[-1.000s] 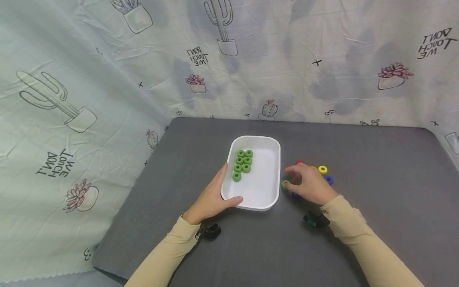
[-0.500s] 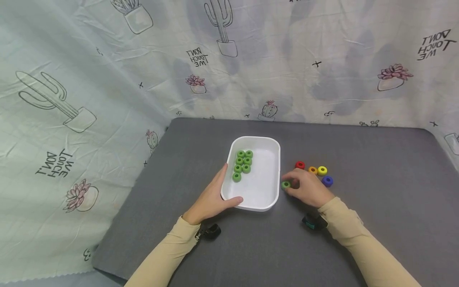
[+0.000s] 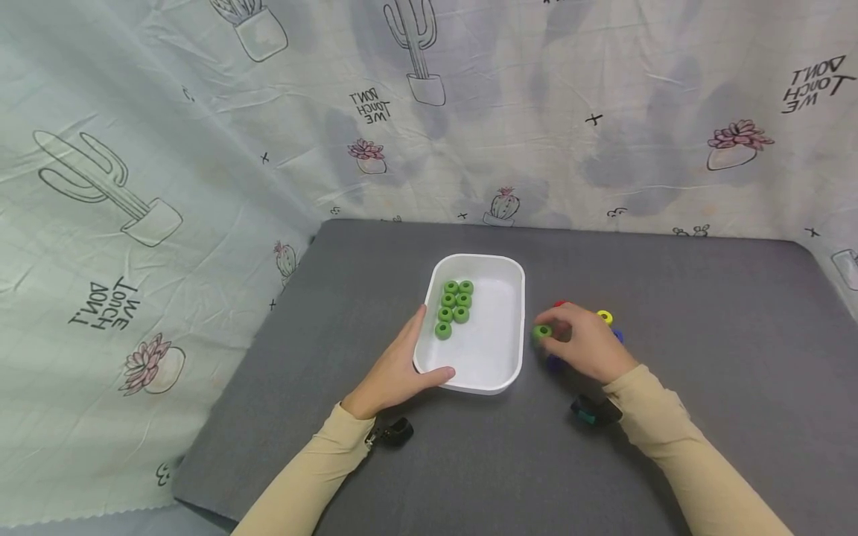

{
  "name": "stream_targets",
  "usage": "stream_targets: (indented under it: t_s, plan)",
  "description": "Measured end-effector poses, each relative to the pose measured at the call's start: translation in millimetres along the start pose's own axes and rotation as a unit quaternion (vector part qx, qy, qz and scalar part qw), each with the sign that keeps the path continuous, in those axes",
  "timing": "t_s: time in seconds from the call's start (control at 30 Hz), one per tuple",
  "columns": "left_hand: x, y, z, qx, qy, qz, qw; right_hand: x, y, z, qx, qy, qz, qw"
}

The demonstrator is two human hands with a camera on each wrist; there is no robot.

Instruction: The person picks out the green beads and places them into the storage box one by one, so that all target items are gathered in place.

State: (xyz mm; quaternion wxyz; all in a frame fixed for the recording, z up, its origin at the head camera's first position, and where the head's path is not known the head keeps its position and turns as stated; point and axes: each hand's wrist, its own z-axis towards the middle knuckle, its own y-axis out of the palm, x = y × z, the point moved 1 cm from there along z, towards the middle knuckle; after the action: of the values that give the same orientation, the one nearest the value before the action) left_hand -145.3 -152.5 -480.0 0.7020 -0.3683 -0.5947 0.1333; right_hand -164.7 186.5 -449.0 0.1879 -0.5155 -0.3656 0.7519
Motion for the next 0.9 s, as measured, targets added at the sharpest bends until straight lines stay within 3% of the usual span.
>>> stream_targets:
  t_s: [0.37,0.9]
  plan:
    - [0.6,-0.3,-0.3,-0.001,0.0,0.0,1.0,-12,-16,4.3,0.053,-0.008,-0.02,0.9984]
    - [0.5,-0.3,-0.5,0.001,0.002,0.003,1.0,-49,-19,24.4,0.047,0.009,0.031,0.9984]
